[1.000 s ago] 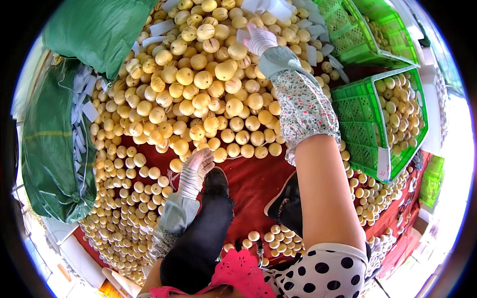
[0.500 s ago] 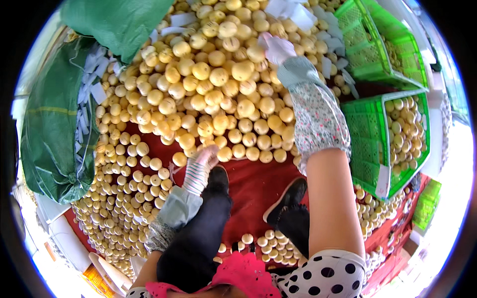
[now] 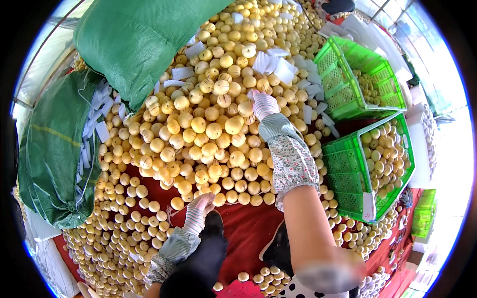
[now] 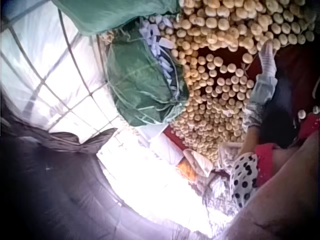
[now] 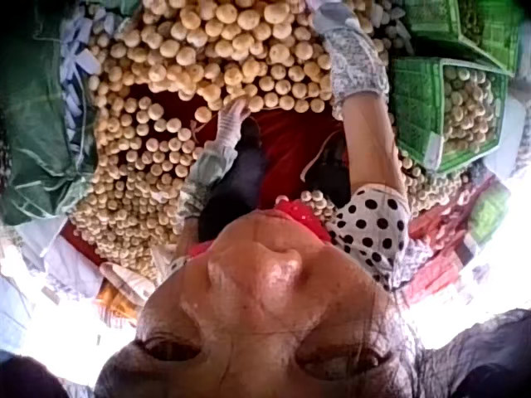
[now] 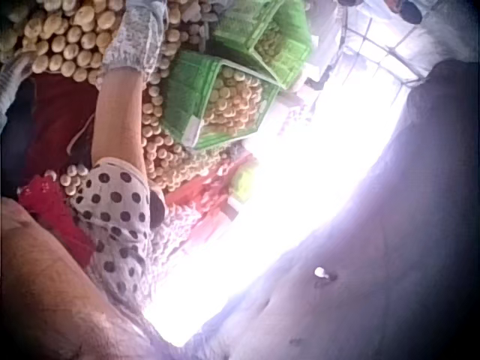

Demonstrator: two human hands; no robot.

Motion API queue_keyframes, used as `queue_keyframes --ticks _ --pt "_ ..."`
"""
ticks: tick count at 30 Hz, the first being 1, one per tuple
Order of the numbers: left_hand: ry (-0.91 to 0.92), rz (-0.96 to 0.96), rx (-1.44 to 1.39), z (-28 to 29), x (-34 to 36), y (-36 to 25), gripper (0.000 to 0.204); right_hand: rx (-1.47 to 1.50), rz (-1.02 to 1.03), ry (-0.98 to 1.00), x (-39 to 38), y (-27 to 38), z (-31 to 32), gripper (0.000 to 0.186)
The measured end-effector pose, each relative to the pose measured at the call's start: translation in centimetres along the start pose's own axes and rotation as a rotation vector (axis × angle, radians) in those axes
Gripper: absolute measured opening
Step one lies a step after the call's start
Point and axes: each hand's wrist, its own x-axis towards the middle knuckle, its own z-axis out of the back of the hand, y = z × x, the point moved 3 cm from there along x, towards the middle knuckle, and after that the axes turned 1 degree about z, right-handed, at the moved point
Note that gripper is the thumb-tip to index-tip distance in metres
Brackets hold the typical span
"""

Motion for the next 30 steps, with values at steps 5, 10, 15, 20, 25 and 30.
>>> queue_keyframes --ticks 5,10,15,20,25,30 --pt "-0.085 -0.147 -0.071 1.2 -1.5 -3.4 0.038 0.715 0.213 -0.312 -7.8 4.9 1.3 0.061" --pt "0.186 -0.202 -0.173 0.9 -2.0 -4.4 0.067 1.433 0.120 0.567 -25.6 10.5 -0.7 0.042" --pt "0.513 -0.008 -0.107 -1.2 -4.1 -3.5 0.045 1.331 -0.069 0.722 -32.5 10.2 -1.4 0.042" --pt "0.621 0.107 0.137 -0.8 -4.6 -1.1 0.024 1.609 -0.257 0.769 -37.1 8.5 -1.5 0.039" --pt "0.688 0.212 -0.080 -1.6 -5.3 -0.9 0.027 1.904 -0.268 0.377 -38.5 8.1 -2.2 0.027" --pt "0.764 0.502 -0.498 -2.5 -6.3 -2.0 0.030 1.342 -0.074 0.341 -30.4 10.6 -2.3 0.030"
